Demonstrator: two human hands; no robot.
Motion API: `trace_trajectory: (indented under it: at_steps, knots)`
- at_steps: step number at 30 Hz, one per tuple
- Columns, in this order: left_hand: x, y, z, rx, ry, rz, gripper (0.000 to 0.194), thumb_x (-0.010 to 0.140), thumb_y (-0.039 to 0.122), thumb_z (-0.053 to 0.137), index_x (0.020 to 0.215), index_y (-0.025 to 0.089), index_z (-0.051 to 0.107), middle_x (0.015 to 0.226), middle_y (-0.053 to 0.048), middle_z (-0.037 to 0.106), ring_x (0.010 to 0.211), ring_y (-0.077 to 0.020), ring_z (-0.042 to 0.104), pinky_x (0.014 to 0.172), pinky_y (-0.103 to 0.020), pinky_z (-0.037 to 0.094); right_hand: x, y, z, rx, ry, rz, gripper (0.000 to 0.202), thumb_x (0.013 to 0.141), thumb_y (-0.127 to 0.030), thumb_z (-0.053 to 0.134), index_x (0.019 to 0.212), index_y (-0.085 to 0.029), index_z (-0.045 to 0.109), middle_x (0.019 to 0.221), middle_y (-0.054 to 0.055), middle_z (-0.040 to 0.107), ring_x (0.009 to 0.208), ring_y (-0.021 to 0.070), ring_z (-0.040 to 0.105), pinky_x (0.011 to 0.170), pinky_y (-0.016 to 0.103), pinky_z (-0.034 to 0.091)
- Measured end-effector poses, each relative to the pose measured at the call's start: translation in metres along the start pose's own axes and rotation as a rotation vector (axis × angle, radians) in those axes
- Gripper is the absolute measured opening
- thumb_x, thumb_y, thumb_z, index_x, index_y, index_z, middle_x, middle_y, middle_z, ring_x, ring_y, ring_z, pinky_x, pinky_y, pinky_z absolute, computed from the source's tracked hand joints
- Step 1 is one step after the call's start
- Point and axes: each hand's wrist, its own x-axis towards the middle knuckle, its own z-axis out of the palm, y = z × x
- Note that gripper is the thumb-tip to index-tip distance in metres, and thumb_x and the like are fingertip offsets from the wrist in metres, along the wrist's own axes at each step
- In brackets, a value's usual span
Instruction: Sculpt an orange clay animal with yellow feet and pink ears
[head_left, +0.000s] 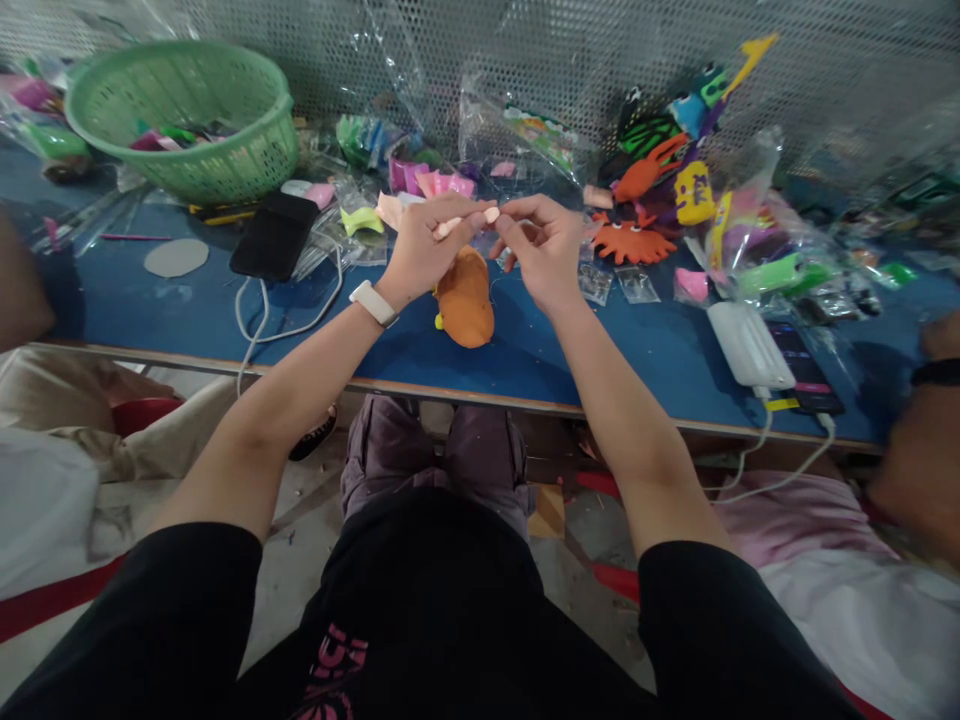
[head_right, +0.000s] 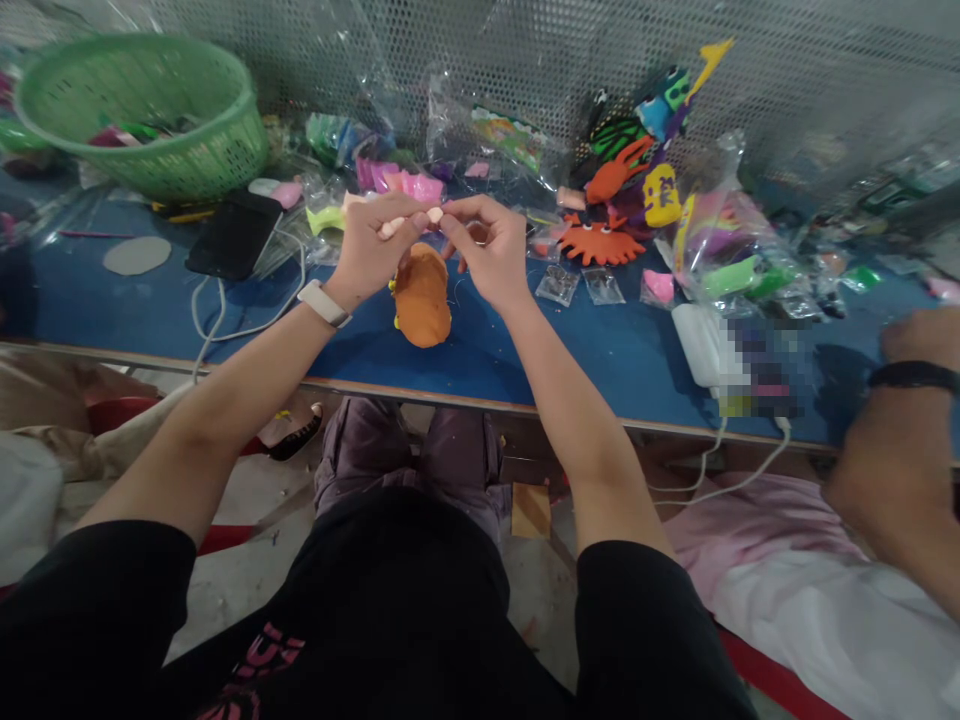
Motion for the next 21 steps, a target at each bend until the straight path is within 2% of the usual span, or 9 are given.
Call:
trace_trajectory:
  at_steps: [6, 11, 14, 16, 19, 21]
  knots:
    - [0.002, -0.002, 0.001, -0.022, 0.077, -0.004, 0.058, 0.099, 0.082, 0.085, 0.089, 0.025, 0.085, 0.084, -0.006, 0.077, 0.095, -0.0250, 0.084, 0.092, -0.040, 0.072, -0.006, -0.007, 0.002, 0.024, 0.038, -0.014, 0.082, 0.094, -0.107, 0.060, 0.130, -0.037, 0.082, 0.127, 0.010, 0.087, 0.103, 0.0342, 0.091, 0.078, 0.050, 0.080]
    - [0.001, -0.005, 0.001, 0.018, 0.053, 0.032, 0.060, 0.103, 0.082, 0.081, 0.089, 0.024, 0.083, 0.086, -0.007, 0.079, 0.089, -0.0231, 0.082, 0.084, -0.039, 0.070, -0.007, -0.005, 0.005, -0.005, 0.118, -0.003, 0.082, 0.090, -0.109, 0.062, 0.118, -0.037, 0.086, 0.117, 0.008, 0.089, 0.098, 0.0327, 0.090, 0.078, 0.049, 0.081]
    - [0.000, -0.007, 0.001, 0.013, 0.037, -0.006, 0.060, 0.104, 0.082, 0.079, 0.093, 0.023, 0.082, 0.086, -0.007, 0.080, 0.094, -0.0247, 0.084, 0.090, -0.041, 0.072, -0.006, -0.001, 0.005, -0.002, 0.118, -0.022, 0.079, 0.092, -0.107, 0.064, 0.118, -0.037, 0.087, 0.116, 0.008, 0.089, 0.098, 0.0327, 0.090, 0.079, 0.051, 0.081]
    - [0.000, -0.010, 0.000, 0.020, 0.033, -0.019, 0.059, 0.105, 0.084, 0.077, 0.103, 0.024, 0.083, 0.089, -0.006, 0.083, 0.103, -0.0260, 0.085, 0.098, -0.044, 0.073, -0.005, 0.002, 0.005, -0.006, 0.115, -0.043, 0.076, 0.095, -0.105, 0.064, 0.119, -0.036, 0.087, 0.118, 0.008, 0.089, 0.095, 0.0322, 0.090, 0.077, 0.050, 0.080]
    - [0.001, -0.014, -0.003, 0.025, 0.022, -0.021, 0.062, 0.105, 0.088, 0.072, 0.121, 0.030, 0.083, 0.105, -0.004, 0.089, 0.113, -0.0237, 0.083, 0.108, -0.046, 0.074, -0.003, 0.005, 0.005, -0.010, 0.134, -0.053, 0.075, 0.095, -0.104, 0.065, 0.117, -0.036, 0.087, 0.116, 0.009, 0.090, 0.087, 0.0309, 0.090, 0.072, 0.048, 0.079]
    - [0.002, -0.015, -0.006, 0.053, 0.006, -0.009, 0.064, 0.105, 0.090, 0.071, 0.125, 0.030, 0.083, 0.118, -0.005, 0.091, 0.115, -0.0232, 0.083, 0.111, -0.048, 0.074, -0.002, 0.005, 0.004, -0.011, 0.146, -0.047, 0.075, 0.094, -0.104, 0.066, 0.116, -0.036, 0.087, 0.113, 0.009, 0.090, 0.084, 0.0306, 0.089, 0.070, 0.048, 0.078]
